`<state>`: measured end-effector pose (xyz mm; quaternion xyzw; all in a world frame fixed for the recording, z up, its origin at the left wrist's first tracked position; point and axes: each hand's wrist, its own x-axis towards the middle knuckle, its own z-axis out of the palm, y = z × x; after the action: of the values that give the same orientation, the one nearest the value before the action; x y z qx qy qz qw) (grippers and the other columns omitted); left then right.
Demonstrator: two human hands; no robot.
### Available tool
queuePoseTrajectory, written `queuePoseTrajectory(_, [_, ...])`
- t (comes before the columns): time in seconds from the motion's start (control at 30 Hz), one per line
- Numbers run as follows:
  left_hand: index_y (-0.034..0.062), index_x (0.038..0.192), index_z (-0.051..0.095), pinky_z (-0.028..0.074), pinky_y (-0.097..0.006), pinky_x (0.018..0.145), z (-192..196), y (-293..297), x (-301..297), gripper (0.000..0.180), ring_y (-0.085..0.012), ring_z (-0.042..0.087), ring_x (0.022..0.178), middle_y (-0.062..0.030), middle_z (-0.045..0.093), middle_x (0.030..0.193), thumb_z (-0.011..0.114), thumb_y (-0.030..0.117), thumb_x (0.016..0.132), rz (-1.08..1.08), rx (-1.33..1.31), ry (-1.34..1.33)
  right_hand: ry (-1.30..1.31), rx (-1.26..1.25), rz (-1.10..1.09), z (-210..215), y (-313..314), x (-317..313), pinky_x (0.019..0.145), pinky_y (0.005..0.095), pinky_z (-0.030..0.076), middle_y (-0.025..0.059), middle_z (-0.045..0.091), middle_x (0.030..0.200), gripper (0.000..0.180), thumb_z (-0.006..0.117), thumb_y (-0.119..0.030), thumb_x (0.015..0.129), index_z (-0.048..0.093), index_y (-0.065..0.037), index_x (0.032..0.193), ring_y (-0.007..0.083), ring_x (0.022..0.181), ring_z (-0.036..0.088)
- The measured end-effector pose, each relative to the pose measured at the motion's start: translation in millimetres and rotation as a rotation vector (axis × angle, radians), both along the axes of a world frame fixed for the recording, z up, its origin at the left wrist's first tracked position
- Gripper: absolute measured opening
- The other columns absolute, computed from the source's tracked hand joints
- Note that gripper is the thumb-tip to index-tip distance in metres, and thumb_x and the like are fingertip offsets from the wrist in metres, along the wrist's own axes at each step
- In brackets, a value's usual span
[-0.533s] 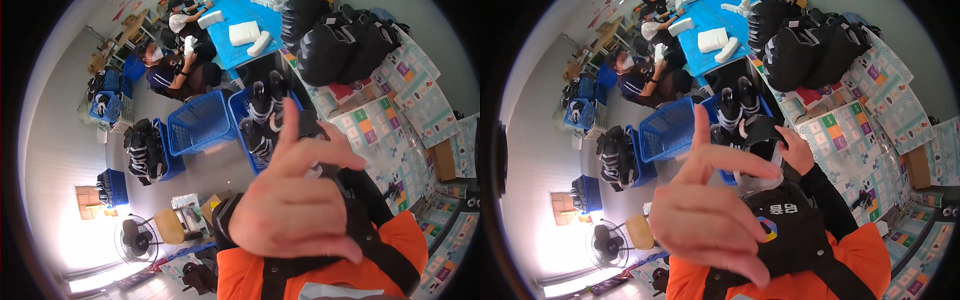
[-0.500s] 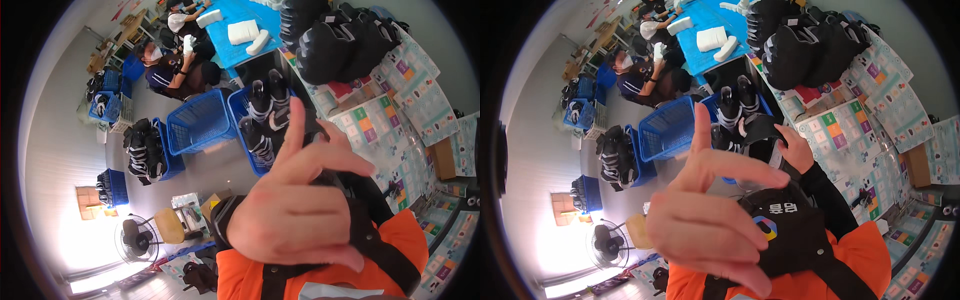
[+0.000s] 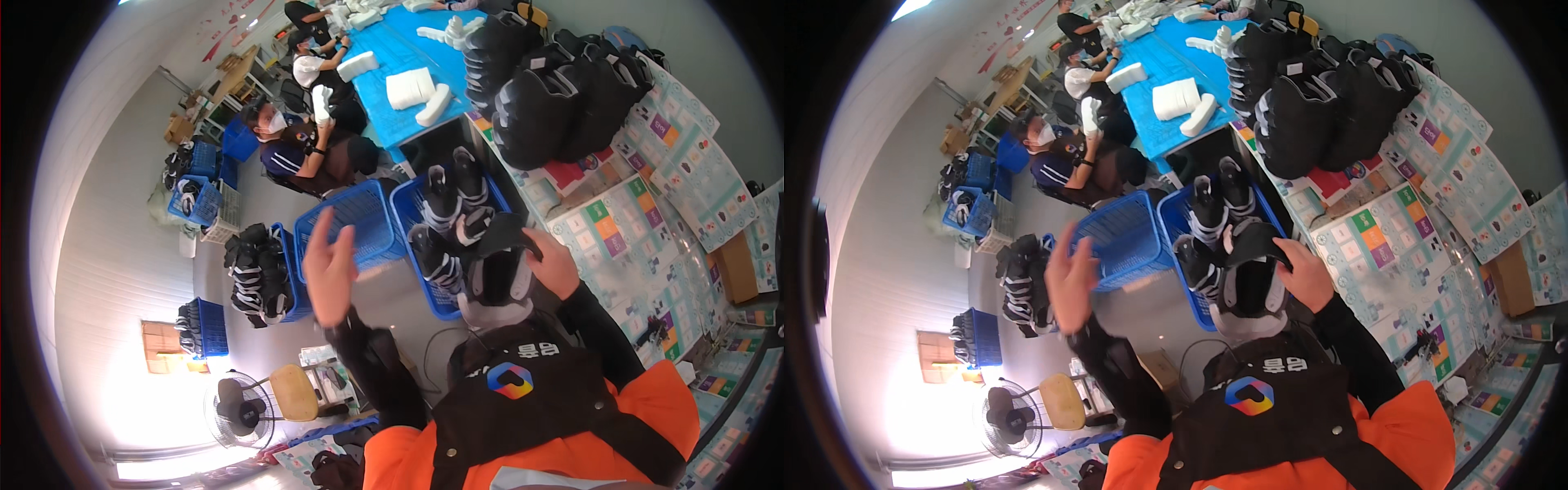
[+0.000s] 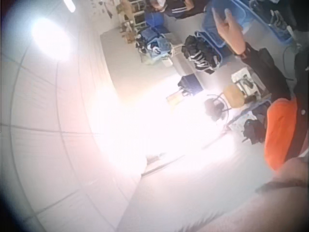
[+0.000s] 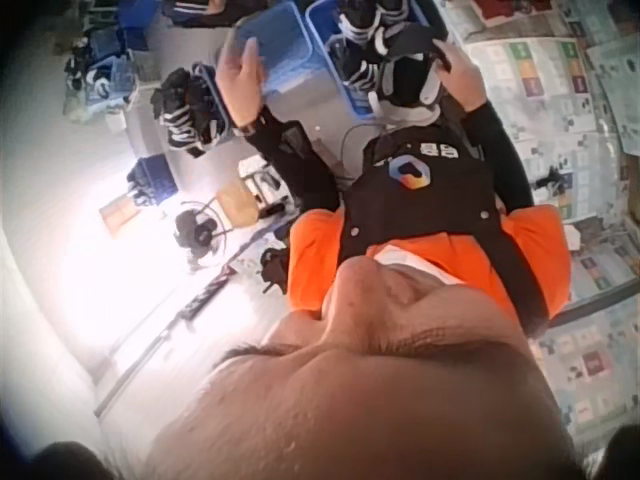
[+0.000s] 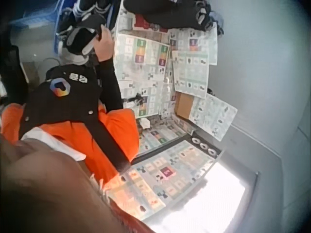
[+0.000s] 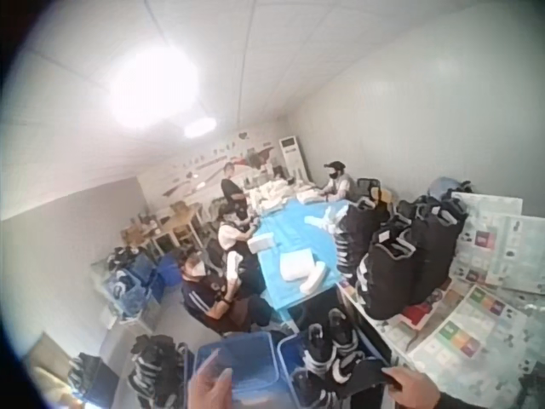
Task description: The person transports a blue bin of shoes across the room, places black shoe components onto a workspace, and uses a handheld air tool to blow air onto the interior of a black shoe.
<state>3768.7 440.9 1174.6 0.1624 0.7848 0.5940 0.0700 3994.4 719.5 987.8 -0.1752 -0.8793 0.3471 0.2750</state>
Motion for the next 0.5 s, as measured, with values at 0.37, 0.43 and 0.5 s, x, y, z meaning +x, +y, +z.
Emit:
queuePoseTrajectory(0.37, [0.0082, 0.119, 0.074, 0.054, -0.033, 0.08, -180, 89, 49, 0.039, -0.0251, 0.067, 0.095, -0.0105, 0.067, 0.106, 0.083, 0.012, 0.081, -0.623, -0.168, 0.309, -0.041, 0.104, 0.064, 8, -10, -5, 0.077, 0.0435, 0.056, 0.0138, 0.067, 0.111, 0.039, 0.074, -0.01, 0.078, 0.061, -0.006, 0.114, 0.0383, 0.096, 0.067])
queuePoseTrajectory(0.43, [0.0063, 0.111, 0.077, 0.053, -0.033, 0.084, -188, 86, 49, 0.029, -0.0249, 0.067, 0.096, -0.0106, 0.069, 0.105, 0.08, 0.011, 0.083, -0.543, -0.088, 0.327, 0.027, 0.106, 0.073, 7, -5, -6, 0.078, 0.043, 0.056, 0.0135, 0.067, 0.115, 0.038, 0.075, -0.012, 0.078, 0.062, -0.006, 0.113, 0.0367, 0.098, 0.067])
queuePoseTrajectory(0.5, [0.0057, 0.111, 0.077, 0.052, -0.033, 0.085, -197, 82, 52, 0.027, -0.0248, 0.067, 0.097, -0.0108, 0.069, 0.106, 0.08, 0.01, 0.084, -0.507, -0.042, 0.327, 0.02, 0.119, 0.101, 5, -2, -6, 0.078, 0.0426, 0.056, 0.0136, 0.067, 0.116, 0.037, 0.075, -0.012, 0.078, 0.063, -0.006, 0.112, 0.036, 0.099, 0.067])
